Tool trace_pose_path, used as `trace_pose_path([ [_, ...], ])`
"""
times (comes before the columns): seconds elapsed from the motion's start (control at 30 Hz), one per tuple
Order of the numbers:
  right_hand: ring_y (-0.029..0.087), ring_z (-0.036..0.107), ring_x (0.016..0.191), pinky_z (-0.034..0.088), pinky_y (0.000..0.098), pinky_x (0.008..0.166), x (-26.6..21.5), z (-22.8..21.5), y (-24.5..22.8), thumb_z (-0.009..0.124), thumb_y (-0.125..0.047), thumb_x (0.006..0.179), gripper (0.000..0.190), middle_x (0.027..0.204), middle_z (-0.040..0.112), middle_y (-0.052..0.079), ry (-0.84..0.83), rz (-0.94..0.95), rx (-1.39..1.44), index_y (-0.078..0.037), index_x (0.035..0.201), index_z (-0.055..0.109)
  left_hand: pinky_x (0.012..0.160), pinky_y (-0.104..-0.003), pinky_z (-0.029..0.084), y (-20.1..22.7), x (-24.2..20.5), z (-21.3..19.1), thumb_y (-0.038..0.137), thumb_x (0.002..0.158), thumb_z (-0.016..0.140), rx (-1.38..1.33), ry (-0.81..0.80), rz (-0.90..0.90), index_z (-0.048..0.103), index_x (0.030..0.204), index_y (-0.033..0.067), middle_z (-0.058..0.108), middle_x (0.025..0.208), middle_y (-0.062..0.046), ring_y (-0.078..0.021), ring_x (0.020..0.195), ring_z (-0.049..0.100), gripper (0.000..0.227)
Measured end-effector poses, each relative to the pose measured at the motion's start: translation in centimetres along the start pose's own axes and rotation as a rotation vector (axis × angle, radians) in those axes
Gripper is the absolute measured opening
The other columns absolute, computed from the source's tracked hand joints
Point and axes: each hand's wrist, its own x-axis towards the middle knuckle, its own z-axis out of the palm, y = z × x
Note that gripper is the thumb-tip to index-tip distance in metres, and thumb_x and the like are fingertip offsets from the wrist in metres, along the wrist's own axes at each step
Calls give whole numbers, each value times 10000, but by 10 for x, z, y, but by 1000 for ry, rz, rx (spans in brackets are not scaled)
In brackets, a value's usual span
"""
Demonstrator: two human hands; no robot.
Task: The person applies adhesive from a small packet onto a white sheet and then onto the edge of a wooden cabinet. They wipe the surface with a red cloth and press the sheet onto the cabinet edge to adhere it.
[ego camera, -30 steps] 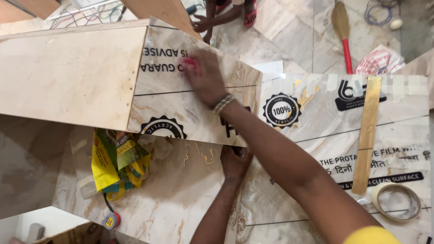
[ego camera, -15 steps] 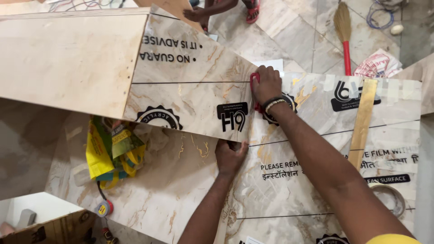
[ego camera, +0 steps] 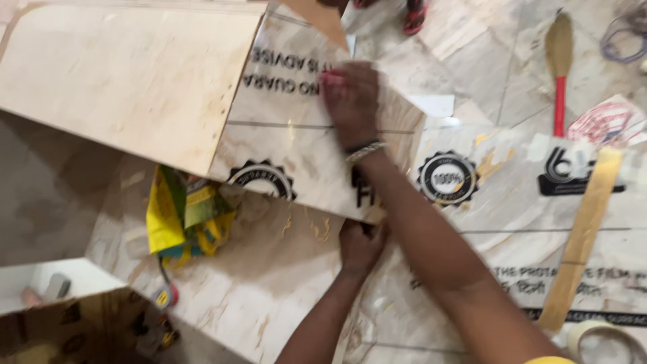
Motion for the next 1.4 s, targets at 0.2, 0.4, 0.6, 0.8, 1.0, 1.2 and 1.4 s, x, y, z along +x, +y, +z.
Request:
trace_pose_path([
  [0.2,425,499,1058,394,553,932,-72,-153,15,601,-174,1015,216,1125,544,223,-428,353,-466,-16,1161,585,833,-462,564,-1,-2,6,423,845,800,2,110,163,657,1159,22,721,1050,-202,-401,960,695,529],
  [0.4,366,530,1074,421,507,975,-41,-109,-105,621,-197,999,183,1111,586,158,-532,264,-12,-71,1131,633,938,-448,548,-25,1,16,363,918,743,181,15,199,698,1105,71,734,1086,-178,-356,1046,698,349],
  [0.6,356,539,1058,438,466,958,11,-8,-161,662,-247,1008,174,1083,593,147,-468,163,123,-94,1092,658,900,-441,552,-29,-6,16,370,890,763,86,76,316,671,1123,47,729,1056,-190,-364,1004,698,409],
  [0.8,383,535,1239,422,523,1129,-60,-91,-53,593,-191,1027,220,1234,615,179,-314,49,-451,-30,1175,617,861,-434,555,5,-3,-5,377,863,783,-23,19,37,645,1142,22,723,1027,-201,-372,963,699,473],
  [1.0,423,499,1086,408,547,945,-105,-180,3,613,-239,949,255,1130,549,215,-661,446,-464,-87,1152,590,801,-451,565,27,-12,-18,433,827,798,-39,97,136,643,1100,25,720,961,-181,-376,889,703,515],
  [1.2,376,492,1027,388,522,990,-12,-61,-67,609,-210,955,177,1027,529,181,-524,281,-218,-51,1012,554,773,-446,554,13,-5,-10,421,899,744,-88,35,76,610,956,6,708,826,-173,-346,795,689,439],
  [1.4,369,531,1011,431,482,922,88,52,-87,632,-211,1017,164,1043,557,175,-351,157,10,-62,1061,580,712,-456,546,-6,-2,2,345,939,690,-106,106,173,613,880,0,665,801,-176,-353,735,665,358],
])
